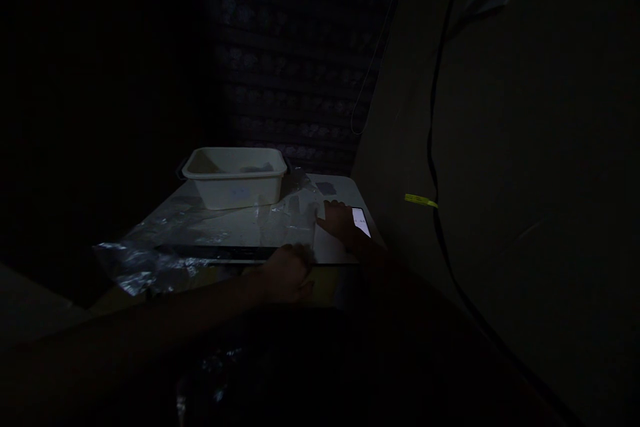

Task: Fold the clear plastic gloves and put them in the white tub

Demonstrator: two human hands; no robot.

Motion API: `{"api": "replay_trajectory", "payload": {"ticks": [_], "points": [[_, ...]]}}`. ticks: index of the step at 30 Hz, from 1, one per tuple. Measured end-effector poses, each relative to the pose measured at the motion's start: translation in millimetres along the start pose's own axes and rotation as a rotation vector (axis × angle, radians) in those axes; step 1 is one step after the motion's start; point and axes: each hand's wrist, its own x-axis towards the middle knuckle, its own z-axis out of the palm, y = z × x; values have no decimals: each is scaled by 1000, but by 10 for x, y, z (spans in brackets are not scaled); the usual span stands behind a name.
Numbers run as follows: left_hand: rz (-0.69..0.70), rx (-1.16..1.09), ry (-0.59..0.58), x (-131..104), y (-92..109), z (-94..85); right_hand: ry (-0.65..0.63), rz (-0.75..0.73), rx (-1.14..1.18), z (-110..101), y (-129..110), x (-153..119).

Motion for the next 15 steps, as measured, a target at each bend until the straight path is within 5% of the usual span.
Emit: {"api": "replay_trajectory", "payload": {"ticks": [8,15], "points": [[-39,14,40,13,-101,-82,-67,-43,-12,22,-105,12],[-631,13,8,-108,-832,-18,-106,-243,35,82,-69,-77]]}}
